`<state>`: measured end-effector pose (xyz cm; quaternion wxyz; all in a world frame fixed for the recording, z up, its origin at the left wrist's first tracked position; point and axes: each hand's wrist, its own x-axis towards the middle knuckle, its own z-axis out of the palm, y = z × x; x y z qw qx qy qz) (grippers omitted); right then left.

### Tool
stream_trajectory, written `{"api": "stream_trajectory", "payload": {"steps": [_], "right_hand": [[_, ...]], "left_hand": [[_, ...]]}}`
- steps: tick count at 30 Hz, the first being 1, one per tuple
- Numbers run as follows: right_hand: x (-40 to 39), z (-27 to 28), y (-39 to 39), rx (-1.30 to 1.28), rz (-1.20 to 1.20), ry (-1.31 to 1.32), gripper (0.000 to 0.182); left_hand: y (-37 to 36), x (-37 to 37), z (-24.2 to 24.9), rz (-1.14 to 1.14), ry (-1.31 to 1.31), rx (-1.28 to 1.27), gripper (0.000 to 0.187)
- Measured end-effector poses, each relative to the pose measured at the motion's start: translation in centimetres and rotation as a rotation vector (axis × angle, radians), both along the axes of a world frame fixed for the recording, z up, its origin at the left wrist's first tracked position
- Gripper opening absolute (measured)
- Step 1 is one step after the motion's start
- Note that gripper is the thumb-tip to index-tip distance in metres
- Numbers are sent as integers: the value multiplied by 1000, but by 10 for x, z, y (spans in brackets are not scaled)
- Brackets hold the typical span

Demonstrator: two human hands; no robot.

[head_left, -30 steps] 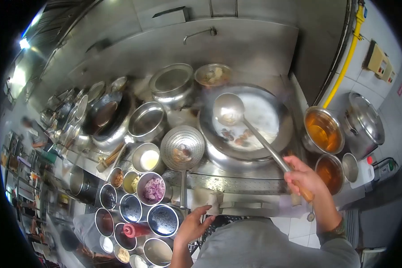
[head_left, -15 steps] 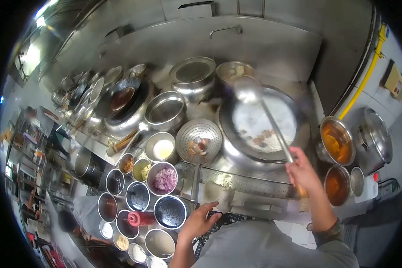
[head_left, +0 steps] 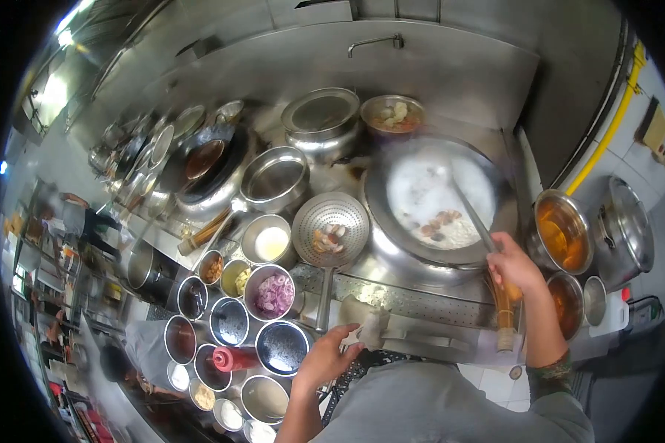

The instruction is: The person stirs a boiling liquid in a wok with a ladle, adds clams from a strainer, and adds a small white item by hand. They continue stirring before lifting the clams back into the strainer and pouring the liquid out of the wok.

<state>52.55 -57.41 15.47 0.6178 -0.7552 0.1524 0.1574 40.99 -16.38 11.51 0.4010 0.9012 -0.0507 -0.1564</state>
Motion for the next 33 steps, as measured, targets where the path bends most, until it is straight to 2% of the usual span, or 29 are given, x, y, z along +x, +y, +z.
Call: {"api": "stream_trajectory", "payload": {"steps": [2,5,8,13,22,26,29,31,33], "right_hand": [[-8,17,-3,300,-59,82,53],[-19,14,-15,499,-77,120,52],[-35,14,-21,569,-96,127,52],[-57,14,-29,517,-39,105,48],[-71,22,-21,68,30,75,52],[-72,14,-21,-90,41,10,56],[-69,22,-15,-273,77,-52,57],[-62,29,-8,-395,115,-142,57],[-53,27,-7,-333,106,-102,57]], "left_hand": [[-4,4,5,-5,16,3,51],[-10,10,10,-9,46,-2,49],[-17,15,7,-36,38,10,49],[-18,17,-8,-79,-26,0,48],[-26,19,-7,-96,-4,5,47],[-29,17,0,-80,43,3,47],[-27,15,-3,-101,-29,-1,48],[-32,14,10,-64,62,14,48],[-32,13,12,-55,82,14,49]]}}
